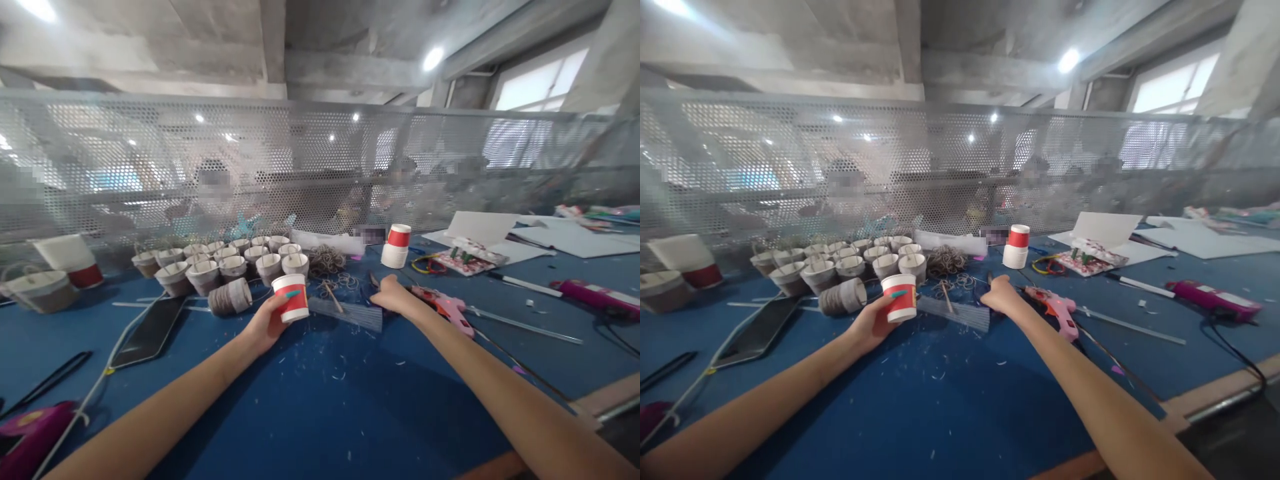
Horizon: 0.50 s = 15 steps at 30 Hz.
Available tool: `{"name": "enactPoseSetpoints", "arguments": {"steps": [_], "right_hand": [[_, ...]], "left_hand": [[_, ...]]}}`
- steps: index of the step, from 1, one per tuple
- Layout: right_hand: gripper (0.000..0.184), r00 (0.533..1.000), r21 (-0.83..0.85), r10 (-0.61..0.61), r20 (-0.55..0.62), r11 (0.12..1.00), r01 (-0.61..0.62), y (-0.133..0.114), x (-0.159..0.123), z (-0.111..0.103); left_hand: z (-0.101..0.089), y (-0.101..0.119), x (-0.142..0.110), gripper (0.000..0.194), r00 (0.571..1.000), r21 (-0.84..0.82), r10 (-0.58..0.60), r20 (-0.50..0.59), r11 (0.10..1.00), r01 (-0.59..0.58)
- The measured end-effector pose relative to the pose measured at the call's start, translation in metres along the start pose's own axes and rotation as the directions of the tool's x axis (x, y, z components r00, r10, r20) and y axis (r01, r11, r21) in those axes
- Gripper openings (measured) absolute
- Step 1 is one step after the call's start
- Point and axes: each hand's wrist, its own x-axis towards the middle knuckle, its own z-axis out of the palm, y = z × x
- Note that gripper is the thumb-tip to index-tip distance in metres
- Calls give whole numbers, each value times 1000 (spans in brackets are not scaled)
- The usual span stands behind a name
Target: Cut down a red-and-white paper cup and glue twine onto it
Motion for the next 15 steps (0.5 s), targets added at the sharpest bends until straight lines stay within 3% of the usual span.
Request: {"name": "enactPoseSetpoints", "arguments": {"steps": [5,8,11,15], "right_hand": [[9,990,383,-68,124,923,15,-7,2,1],[7,975,550,-139,174,835,21,-12,-3,7],[17,949,697,-209,236,717,-15,-14,-11,14],[18,825,848,-399,400,503,-168,-14,-25,19]], "left_hand": [[1,2,-1,17,997,-14,-38,-63,999,37],[1,1,-1,20,998,-8,-48,-30,999,48],[0,0,-2,25,998,9,-36,44,999,36],[-2,-1,-1,25,993,6,-33,112,999,32]]}}
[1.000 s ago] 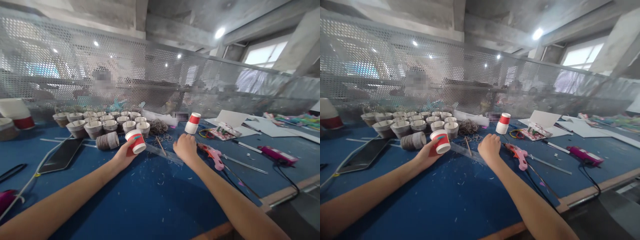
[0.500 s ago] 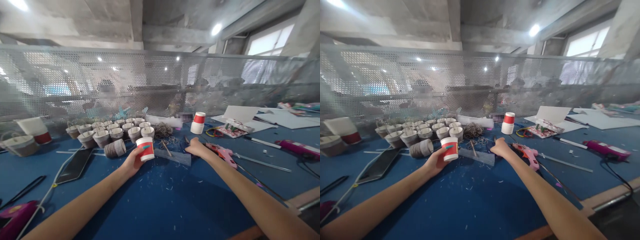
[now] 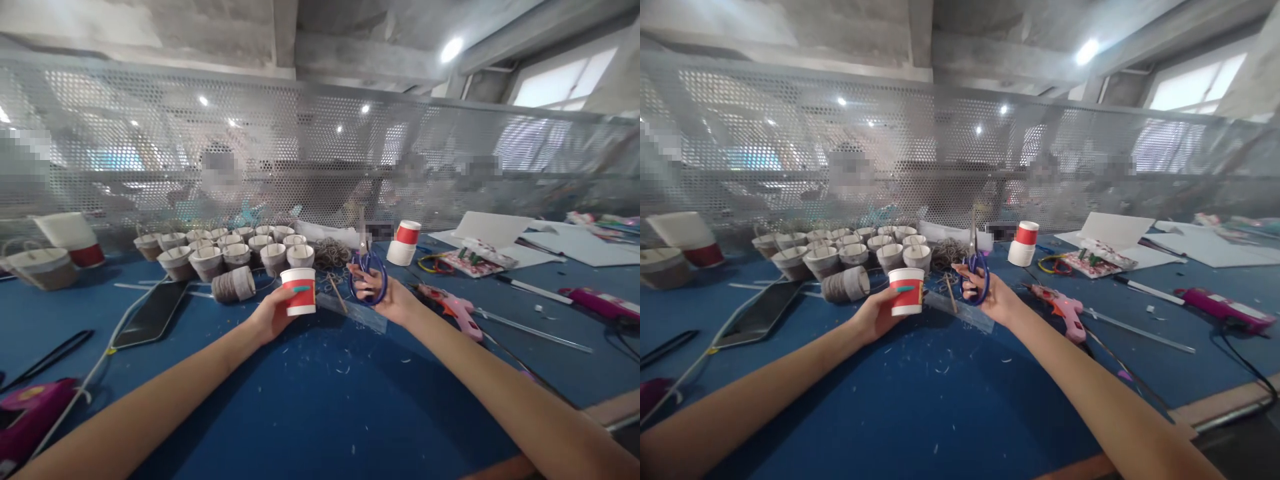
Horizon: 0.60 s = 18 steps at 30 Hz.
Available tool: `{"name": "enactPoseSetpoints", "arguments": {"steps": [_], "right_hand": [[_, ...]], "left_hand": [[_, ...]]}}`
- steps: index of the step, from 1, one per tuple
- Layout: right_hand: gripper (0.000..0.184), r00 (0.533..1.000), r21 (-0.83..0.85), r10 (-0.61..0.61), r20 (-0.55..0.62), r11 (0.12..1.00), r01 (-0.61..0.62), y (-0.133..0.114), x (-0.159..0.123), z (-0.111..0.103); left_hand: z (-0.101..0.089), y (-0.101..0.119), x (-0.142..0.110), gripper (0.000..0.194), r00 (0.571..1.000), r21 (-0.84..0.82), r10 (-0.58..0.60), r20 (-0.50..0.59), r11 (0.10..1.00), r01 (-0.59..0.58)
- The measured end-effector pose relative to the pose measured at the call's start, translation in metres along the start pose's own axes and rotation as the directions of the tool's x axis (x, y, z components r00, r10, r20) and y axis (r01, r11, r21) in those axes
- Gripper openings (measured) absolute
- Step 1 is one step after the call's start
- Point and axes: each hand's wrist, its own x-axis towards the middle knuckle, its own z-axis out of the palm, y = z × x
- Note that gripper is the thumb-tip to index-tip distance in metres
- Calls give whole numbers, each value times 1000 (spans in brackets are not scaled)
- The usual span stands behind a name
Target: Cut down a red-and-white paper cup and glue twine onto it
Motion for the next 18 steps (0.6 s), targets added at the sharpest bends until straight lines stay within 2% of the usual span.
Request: {"name": "enactPoseSetpoints", "arguments": {"steps": [2,4,9,15,18], "right_hand": [[17,998,-1,24,60,1000,-24,3,-4,3],[19,997,-34,28,69,999,-26,6,-6,5],[45,988,-38,-5,153,999,11,13,-6,5],[63,992,-122,13,122,993,2,12,-13,13],[65,992,-178,6,129,984,17,9,-17,21]], "left_hand": [[-1,0,1,24,1000,-1,1,19,1000,-1],[-2,0,1,25,999,-3,12,48,1000,-12],[-2,-1,1,28,995,-3,27,91,1000,-27],[-1,-1,0,33,996,-7,34,80,999,-34],[0,-1,-1,31,996,-5,22,87,1000,-21]]}}
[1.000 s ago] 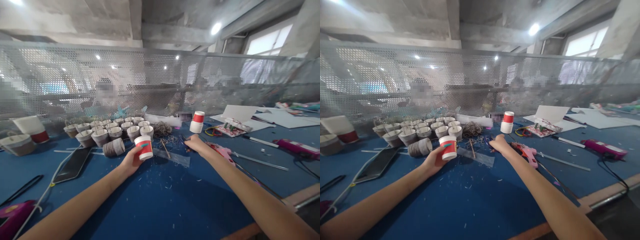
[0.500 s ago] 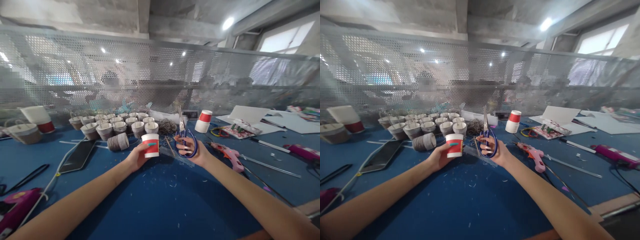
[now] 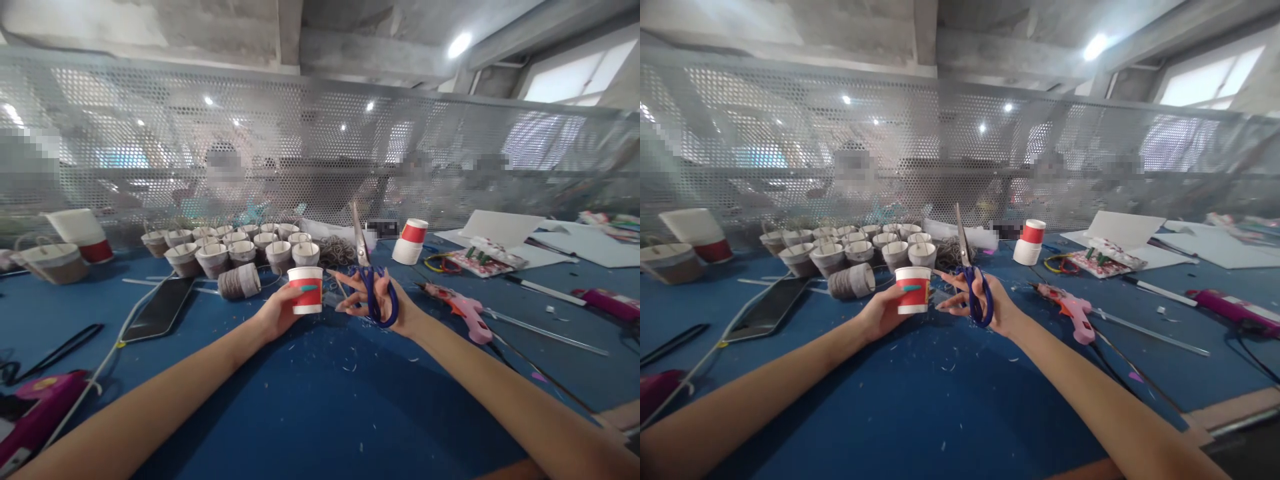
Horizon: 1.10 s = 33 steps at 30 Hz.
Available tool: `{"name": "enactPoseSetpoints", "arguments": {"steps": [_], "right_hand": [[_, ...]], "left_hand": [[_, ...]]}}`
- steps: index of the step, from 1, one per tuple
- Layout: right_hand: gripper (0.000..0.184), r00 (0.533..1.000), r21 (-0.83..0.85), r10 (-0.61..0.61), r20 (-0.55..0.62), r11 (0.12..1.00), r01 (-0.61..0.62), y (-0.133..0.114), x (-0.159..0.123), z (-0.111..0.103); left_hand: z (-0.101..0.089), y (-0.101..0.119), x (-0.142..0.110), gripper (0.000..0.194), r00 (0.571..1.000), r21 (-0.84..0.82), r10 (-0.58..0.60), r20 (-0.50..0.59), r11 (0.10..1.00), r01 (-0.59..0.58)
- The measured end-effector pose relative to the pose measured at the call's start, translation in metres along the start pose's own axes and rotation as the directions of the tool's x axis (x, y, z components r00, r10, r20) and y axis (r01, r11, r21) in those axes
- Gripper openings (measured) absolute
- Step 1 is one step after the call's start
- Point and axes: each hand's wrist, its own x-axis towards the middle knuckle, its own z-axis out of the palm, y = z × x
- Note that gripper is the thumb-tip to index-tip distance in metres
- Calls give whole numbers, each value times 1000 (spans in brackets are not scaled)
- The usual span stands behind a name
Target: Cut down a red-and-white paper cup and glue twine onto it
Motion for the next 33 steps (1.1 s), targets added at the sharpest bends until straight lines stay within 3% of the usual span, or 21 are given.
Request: {"name": "enactPoseSetpoints", "arguments": {"steps": [4,6,11,14,16,18,20,22,24,28,33], "right_hand": [[75,996,-80,-66,67,994,71,-2,1,4],[74,993,-81,-118,3,990,118,1,5,0],[45,940,-126,-256,-226,964,232,7,16,-19],[37,920,-249,-298,-255,939,235,7,16,-21],[36,895,-427,-344,-285,881,203,5,11,-18],[35,845,-706,-458,-275,693,147,4,6,-14],[33,799,-927,-576,-175,370,63,5,1,-11],[30,798,-998,-602,-38,64,1,8,-1,-11],[26,815,-992,-576,61,-127,-16,9,-1,-11],[24,817,-947,-551,170,-322,-20,9,0,-14],[27,809,-919,-548,214,-394,-24,6,0,-16]], "left_hand": [[1,0,0,32,1000,-7,4,-19,1000,-4],[0,0,0,33,1000,-2,1,-29,1000,-1],[-1,-1,1,34,1000,8,-1,-30,1000,1],[-2,-1,2,36,999,-7,-4,-34,1000,4],[-2,0,1,38,1000,-5,-6,15,1000,6],[0,-1,-2,41,994,13,-12,104,1000,10],[3,-3,-5,45,981,43,-30,190,999,22],[6,-5,-8,50,971,76,-51,235,997,34],[8,-8,-11,51,968,111,-67,242,993,41],[9,-11,-13,52,973,143,-70,222,989,38],[6,-12,-11,53,960,159,-71,272,987,28]]}}
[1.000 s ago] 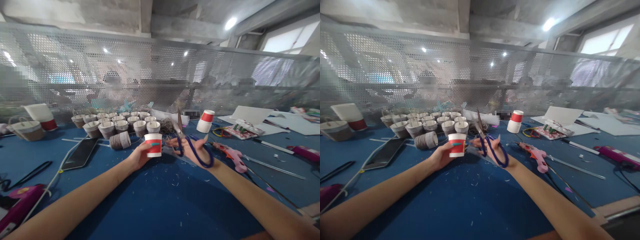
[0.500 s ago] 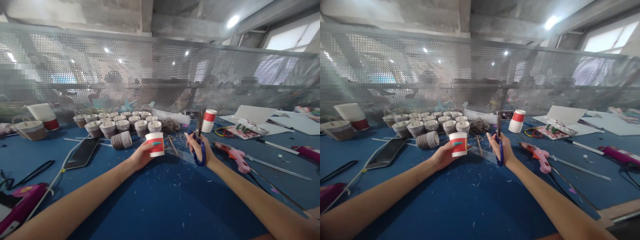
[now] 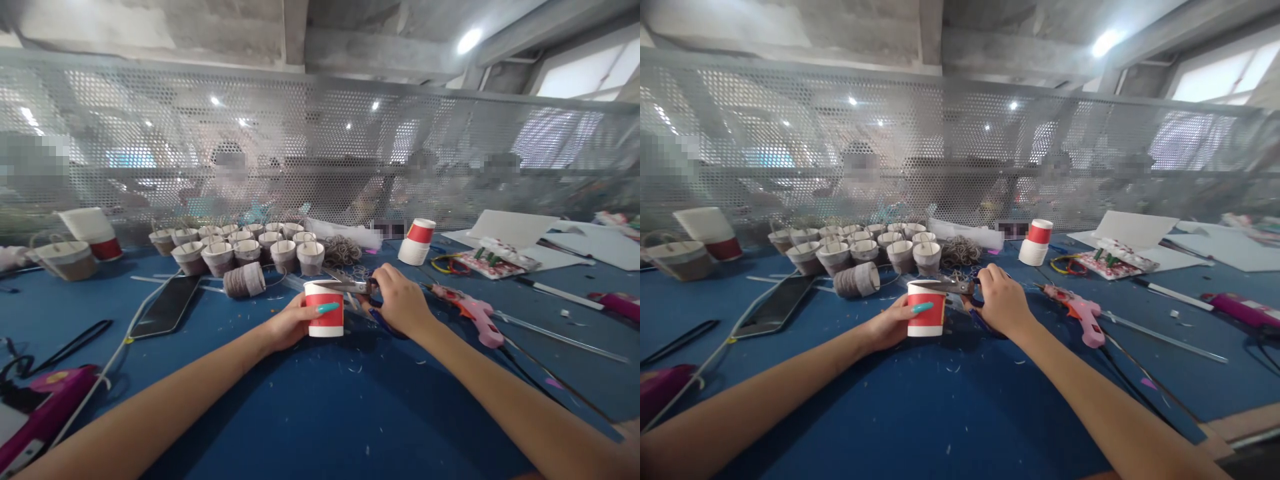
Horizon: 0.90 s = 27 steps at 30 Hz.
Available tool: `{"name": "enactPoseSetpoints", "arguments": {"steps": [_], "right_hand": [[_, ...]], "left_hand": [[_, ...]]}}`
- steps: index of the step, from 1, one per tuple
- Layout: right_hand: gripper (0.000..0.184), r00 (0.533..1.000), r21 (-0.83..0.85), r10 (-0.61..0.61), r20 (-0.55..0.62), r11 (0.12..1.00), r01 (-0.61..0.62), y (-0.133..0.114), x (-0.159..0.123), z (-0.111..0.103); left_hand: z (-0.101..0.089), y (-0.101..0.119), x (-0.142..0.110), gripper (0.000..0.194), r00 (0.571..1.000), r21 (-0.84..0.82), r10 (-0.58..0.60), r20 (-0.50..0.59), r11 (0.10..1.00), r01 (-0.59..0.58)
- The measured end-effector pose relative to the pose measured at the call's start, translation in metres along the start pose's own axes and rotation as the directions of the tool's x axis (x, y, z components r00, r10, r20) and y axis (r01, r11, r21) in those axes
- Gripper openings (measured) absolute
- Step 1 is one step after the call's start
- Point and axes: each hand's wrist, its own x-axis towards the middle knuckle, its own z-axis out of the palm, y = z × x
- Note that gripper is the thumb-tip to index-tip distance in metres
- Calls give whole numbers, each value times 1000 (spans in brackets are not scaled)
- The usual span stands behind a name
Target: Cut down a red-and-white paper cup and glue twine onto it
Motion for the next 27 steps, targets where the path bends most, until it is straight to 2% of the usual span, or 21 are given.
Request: {"name": "enactPoseSetpoints", "arguments": {"steps": [8,15,27], "right_hand": [[30,999,-35,-37,32,999,38,0,0,-2],[26,999,-10,-14,42,1000,14,-1,0,-5],[26,999,6,-43,29,999,43,2,-1,-4]], "left_hand": [[0,-3,1,51,1000,24,6,1,1000,-6],[0,-3,1,57,999,11,-23,-27,1000,24],[0,-2,1,49,1000,-14,-5,21,1000,5]]}}
